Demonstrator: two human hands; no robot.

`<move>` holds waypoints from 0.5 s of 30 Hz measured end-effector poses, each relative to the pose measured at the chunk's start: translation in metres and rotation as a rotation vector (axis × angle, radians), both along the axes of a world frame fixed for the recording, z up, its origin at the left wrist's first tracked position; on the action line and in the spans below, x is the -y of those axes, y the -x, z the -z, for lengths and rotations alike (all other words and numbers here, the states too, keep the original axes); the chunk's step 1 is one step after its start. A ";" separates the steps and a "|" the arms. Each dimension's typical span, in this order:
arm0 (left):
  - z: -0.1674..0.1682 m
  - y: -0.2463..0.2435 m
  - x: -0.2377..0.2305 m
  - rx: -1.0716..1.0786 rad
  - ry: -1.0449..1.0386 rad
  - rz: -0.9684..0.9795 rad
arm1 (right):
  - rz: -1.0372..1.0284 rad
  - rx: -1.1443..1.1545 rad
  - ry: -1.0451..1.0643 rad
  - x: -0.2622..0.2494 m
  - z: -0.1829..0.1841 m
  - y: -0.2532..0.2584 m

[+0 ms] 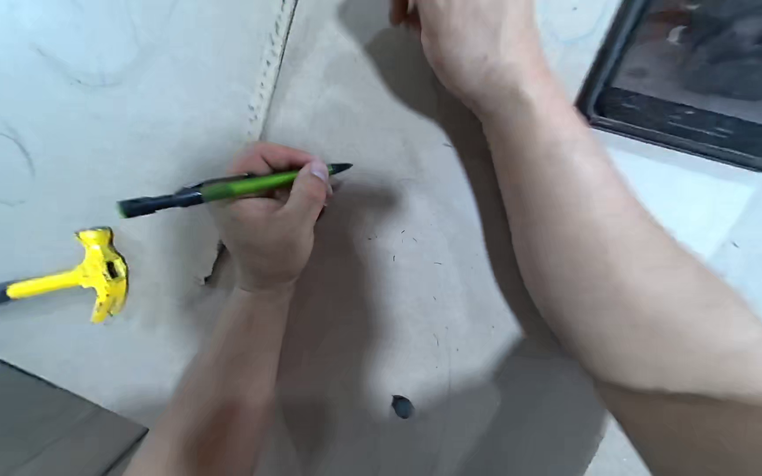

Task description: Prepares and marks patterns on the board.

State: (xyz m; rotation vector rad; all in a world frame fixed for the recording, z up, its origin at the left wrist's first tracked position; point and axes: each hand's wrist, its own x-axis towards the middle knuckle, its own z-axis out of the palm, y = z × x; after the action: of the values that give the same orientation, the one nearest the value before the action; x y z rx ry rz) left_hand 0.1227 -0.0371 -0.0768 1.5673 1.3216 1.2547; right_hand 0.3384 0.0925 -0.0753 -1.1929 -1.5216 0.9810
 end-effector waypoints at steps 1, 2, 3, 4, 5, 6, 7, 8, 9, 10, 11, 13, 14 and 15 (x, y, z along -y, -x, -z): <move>0.000 0.001 -0.003 -0.013 0.002 0.010 | 0.026 -0.046 0.034 0.008 -0.004 -0.004; -0.001 0.001 -0.004 -0.042 0.003 0.013 | 0.056 -0.069 0.116 0.025 -0.010 -0.009; -0.002 0.002 -0.002 -0.065 0.002 0.021 | 0.126 -0.095 0.205 0.053 -0.015 -0.016; -0.002 0.002 -0.002 -0.064 0.001 0.048 | 0.234 -0.125 0.258 0.088 -0.018 -0.023; -0.001 0.003 -0.003 -0.047 0.000 0.083 | 0.355 -0.155 0.246 0.121 -0.018 -0.028; -0.001 0.004 -0.003 -0.036 0.016 0.114 | 0.464 -0.186 0.175 0.151 -0.014 -0.030; -0.003 0.007 -0.002 -0.037 0.054 0.141 | 0.545 -0.213 0.072 0.175 -0.008 -0.027; -0.005 0.011 -0.003 -0.048 0.098 0.182 | 0.614 -0.220 -0.024 0.187 -0.004 -0.023; -0.008 0.014 -0.009 -0.061 0.140 0.233 | 0.680 -0.181 -0.064 0.186 -0.002 -0.023; -0.009 0.017 -0.016 -0.076 0.181 0.289 | 0.714 -0.112 -0.059 0.179 -0.001 -0.026; -0.010 0.020 -0.020 -0.079 0.216 0.357 | 0.727 -0.055 -0.042 0.173 -0.001 -0.029; -0.010 0.022 -0.030 -0.063 0.240 0.481 | 0.738 -0.081 -0.058 0.163 0.004 -0.033; -0.010 0.019 -0.038 -0.064 0.220 0.523 | 0.743 -0.115 -0.097 0.156 0.005 -0.034; -0.009 0.014 -0.042 -0.064 0.199 0.553 | 0.748 -0.126 -0.117 0.154 0.006 -0.034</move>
State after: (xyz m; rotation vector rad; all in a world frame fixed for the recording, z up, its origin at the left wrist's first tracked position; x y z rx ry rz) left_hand 0.1082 0.0046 -0.0676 1.6813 0.9198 0.7141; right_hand 0.3721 -0.0615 -0.0817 -1.4253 -0.8916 0.4431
